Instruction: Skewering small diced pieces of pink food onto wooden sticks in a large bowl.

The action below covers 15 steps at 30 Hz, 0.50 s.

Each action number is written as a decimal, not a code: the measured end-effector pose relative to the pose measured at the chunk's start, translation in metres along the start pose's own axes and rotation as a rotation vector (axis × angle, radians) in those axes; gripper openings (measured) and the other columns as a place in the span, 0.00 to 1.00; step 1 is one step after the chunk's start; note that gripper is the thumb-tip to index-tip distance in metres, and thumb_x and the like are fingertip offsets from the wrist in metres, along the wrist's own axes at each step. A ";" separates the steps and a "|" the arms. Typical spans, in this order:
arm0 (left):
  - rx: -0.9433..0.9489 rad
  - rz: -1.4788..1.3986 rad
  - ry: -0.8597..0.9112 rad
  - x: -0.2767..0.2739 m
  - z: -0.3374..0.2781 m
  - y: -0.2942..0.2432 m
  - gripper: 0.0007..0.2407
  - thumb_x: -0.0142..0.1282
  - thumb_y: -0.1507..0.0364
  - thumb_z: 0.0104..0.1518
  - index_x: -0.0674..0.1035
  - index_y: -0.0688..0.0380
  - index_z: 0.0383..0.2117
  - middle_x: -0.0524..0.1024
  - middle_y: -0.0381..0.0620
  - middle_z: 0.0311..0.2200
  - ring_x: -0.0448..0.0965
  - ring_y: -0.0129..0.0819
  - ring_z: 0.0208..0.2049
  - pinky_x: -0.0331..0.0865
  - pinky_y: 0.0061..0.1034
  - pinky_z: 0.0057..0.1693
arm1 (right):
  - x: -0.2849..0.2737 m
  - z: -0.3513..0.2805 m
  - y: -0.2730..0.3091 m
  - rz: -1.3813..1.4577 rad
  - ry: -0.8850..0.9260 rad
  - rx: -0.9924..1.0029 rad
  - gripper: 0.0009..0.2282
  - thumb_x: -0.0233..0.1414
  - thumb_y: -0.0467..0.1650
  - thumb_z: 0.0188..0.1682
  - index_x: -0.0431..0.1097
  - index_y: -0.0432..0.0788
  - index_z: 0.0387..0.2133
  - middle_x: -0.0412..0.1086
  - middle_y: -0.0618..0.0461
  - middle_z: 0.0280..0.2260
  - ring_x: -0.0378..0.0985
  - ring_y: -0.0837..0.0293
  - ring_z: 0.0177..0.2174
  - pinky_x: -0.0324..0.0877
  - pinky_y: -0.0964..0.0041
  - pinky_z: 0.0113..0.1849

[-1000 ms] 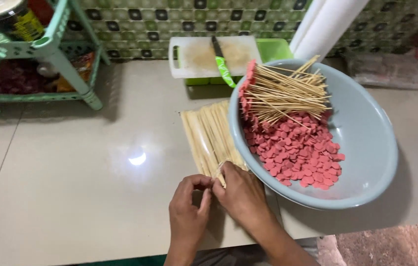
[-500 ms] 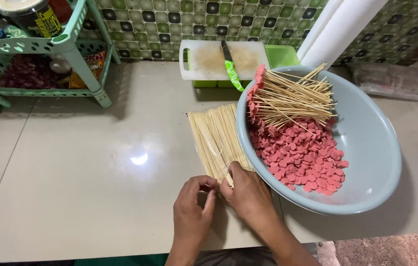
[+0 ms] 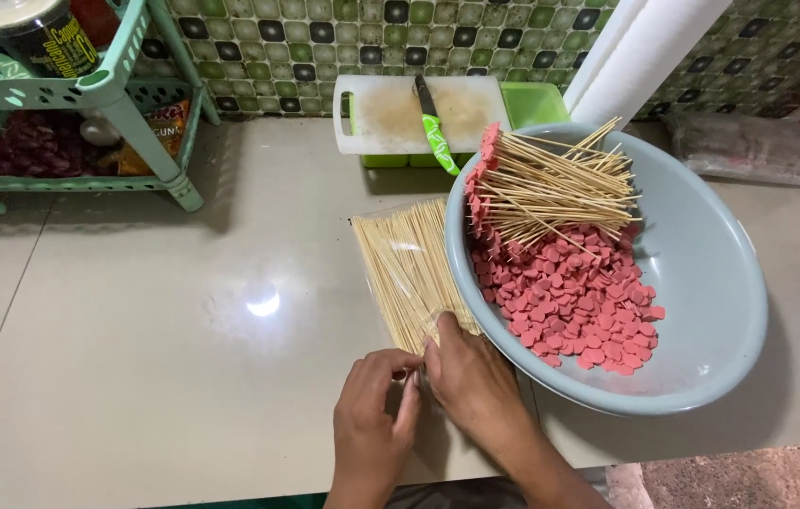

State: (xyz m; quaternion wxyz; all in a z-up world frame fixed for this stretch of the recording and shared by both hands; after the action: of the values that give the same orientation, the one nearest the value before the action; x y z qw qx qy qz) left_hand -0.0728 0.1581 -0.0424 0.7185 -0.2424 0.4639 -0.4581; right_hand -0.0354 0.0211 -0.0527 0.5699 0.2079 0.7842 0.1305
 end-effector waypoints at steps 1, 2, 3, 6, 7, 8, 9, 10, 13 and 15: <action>0.002 0.000 -0.001 0.000 -0.001 -0.001 0.06 0.55 0.78 0.57 0.79 0.53 0.38 0.79 0.39 0.34 0.78 0.34 0.35 0.72 0.25 0.40 | 0.000 0.000 -0.003 0.000 -0.002 0.000 0.09 0.41 0.37 0.60 0.59 0.44 0.42 0.70 0.45 0.24 0.73 0.45 0.23 0.62 0.46 0.26; 0.032 -0.001 0.017 0.000 -0.002 -0.003 0.08 0.55 0.78 0.56 0.79 0.54 0.40 0.79 0.42 0.37 0.77 0.37 0.37 0.71 0.27 0.43 | 0.000 0.000 -0.005 0.005 -0.002 -0.010 0.09 0.42 0.37 0.59 0.58 0.43 0.43 0.71 0.42 0.24 0.74 0.39 0.24 0.61 0.43 0.26; 0.063 -0.001 0.035 0.000 -0.003 -0.006 0.10 0.54 0.78 0.55 0.79 0.55 0.42 0.79 0.45 0.39 0.77 0.40 0.38 0.70 0.29 0.45 | 0.000 0.001 -0.006 0.011 -0.003 -0.020 0.09 0.42 0.36 0.58 0.57 0.43 0.44 0.72 0.38 0.24 0.74 0.33 0.25 0.60 0.39 0.27; 0.143 0.081 0.069 0.004 -0.012 -0.004 0.20 0.58 0.82 0.48 0.79 0.52 0.50 0.79 0.46 0.45 0.77 0.42 0.41 0.71 0.34 0.46 | -0.011 -0.008 -0.004 0.022 -0.004 0.029 0.09 0.41 0.38 0.60 0.57 0.46 0.37 0.67 0.42 0.20 0.66 0.40 0.20 0.54 0.46 0.26; 0.144 0.080 0.068 0.005 -0.012 -0.004 0.20 0.58 0.82 0.48 0.79 0.52 0.50 0.79 0.46 0.45 0.77 0.42 0.41 0.71 0.34 0.46 | -0.008 -0.008 -0.007 0.021 -0.005 0.029 0.09 0.41 0.38 0.60 0.57 0.46 0.37 0.67 0.42 0.20 0.66 0.40 0.20 0.54 0.46 0.26; 0.145 0.074 0.050 0.004 -0.011 -0.004 0.19 0.56 0.82 0.49 0.79 0.51 0.48 0.80 0.45 0.43 0.77 0.41 0.40 0.70 0.32 0.45 | -0.007 -0.007 -0.009 0.012 -0.028 0.007 0.09 0.42 0.38 0.59 0.57 0.46 0.37 0.67 0.43 0.19 0.66 0.40 0.20 0.55 0.46 0.26; 0.146 0.068 0.033 0.003 -0.011 -0.004 0.17 0.55 0.82 0.49 0.80 0.51 0.45 0.80 0.43 0.42 0.77 0.39 0.40 0.70 0.30 0.45 | -0.005 -0.006 -0.010 0.004 -0.051 -0.016 0.09 0.42 0.38 0.59 0.58 0.46 0.37 0.67 0.43 0.18 0.67 0.40 0.19 0.56 0.46 0.26; 0.149 0.068 0.032 0.004 -0.011 -0.004 0.17 0.55 0.82 0.49 0.80 0.51 0.45 0.80 0.43 0.42 0.77 0.39 0.40 0.70 0.30 0.45 | -0.007 -0.005 -0.011 0.004 -0.054 -0.016 0.09 0.42 0.38 0.59 0.58 0.46 0.37 0.67 0.43 0.18 0.67 0.40 0.19 0.56 0.46 0.26; 0.127 0.082 0.080 0.007 -0.013 -0.001 0.16 0.56 0.80 0.51 0.80 0.50 0.47 0.80 0.42 0.42 0.76 0.39 0.39 0.69 0.32 0.44 | -0.006 -0.004 -0.014 0.056 0.017 0.052 0.11 0.40 0.38 0.59 0.59 0.45 0.47 0.72 0.36 0.25 0.73 0.34 0.27 0.59 0.43 0.30; 0.101 0.107 0.115 0.010 -0.015 0.000 0.17 0.56 0.79 0.49 0.81 0.47 0.45 0.80 0.38 0.41 0.74 0.39 0.39 0.68 0.32 0.43 | -0.008 -0.006 -0.014 0.068 0.005 0.006 0.08 0.40 0.37 0.59 0.58 0.45 0.39 0.66 0.40 0.19 0.64 0.41 0.20 0.55 0.48 0.27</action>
State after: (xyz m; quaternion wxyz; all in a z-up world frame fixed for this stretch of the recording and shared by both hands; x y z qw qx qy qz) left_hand -0.0849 0.1500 -0.0539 0.7252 -0.1540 0.4931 -0.4551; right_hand -0.0414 0.0054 -0.0503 0.5627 0.2358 0.7784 0.1480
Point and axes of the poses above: each hand's wrist, its own z-axis towards the middle knuckle, its own x-axis out of the palm, y = z × x, the point moved 5 cm from there along z, towards the middle knuckle
